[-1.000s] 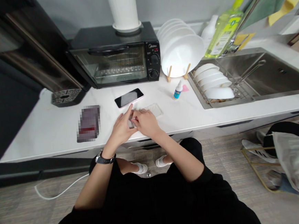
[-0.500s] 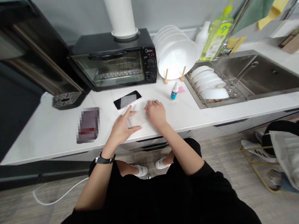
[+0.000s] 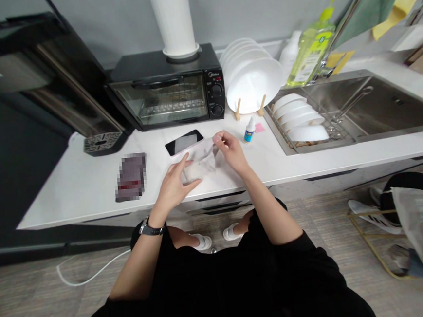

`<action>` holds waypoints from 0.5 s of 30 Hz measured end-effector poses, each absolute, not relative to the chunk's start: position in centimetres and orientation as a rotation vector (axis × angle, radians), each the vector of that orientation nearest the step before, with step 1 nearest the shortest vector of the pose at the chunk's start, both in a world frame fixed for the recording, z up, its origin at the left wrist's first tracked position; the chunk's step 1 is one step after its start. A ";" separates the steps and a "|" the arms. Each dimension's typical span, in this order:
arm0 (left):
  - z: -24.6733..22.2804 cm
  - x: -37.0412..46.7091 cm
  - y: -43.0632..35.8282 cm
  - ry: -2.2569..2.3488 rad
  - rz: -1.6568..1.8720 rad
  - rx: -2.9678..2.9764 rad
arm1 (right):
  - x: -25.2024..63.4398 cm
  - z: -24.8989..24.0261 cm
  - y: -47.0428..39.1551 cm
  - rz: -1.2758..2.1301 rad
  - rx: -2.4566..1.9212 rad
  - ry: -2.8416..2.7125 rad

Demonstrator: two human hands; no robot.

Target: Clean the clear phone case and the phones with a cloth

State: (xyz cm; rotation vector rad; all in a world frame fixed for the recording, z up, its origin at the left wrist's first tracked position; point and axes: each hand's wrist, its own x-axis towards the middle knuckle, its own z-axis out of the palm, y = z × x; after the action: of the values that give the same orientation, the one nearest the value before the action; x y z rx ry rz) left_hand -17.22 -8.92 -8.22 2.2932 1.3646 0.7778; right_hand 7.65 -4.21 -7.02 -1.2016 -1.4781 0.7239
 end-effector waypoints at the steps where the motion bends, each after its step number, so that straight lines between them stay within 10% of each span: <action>1: -7.9 -17.2 -9.4 1.414 0.796 2.306 | 8.9 -7.0 -3.9 0.705 -1.188 -1.427; 15: -6.6 -18.5 -10.2 1.335 0.568 2.415 | 10.6 -9.1 -4.7 1.003 -0.916 -1.202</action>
State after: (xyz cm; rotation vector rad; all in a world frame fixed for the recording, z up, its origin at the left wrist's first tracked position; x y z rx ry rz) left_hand -18.48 -10.16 -6.60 2.4145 1.3350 0.5676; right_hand 10.55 -4.70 -9.11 -0.9163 -1.2025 1.0032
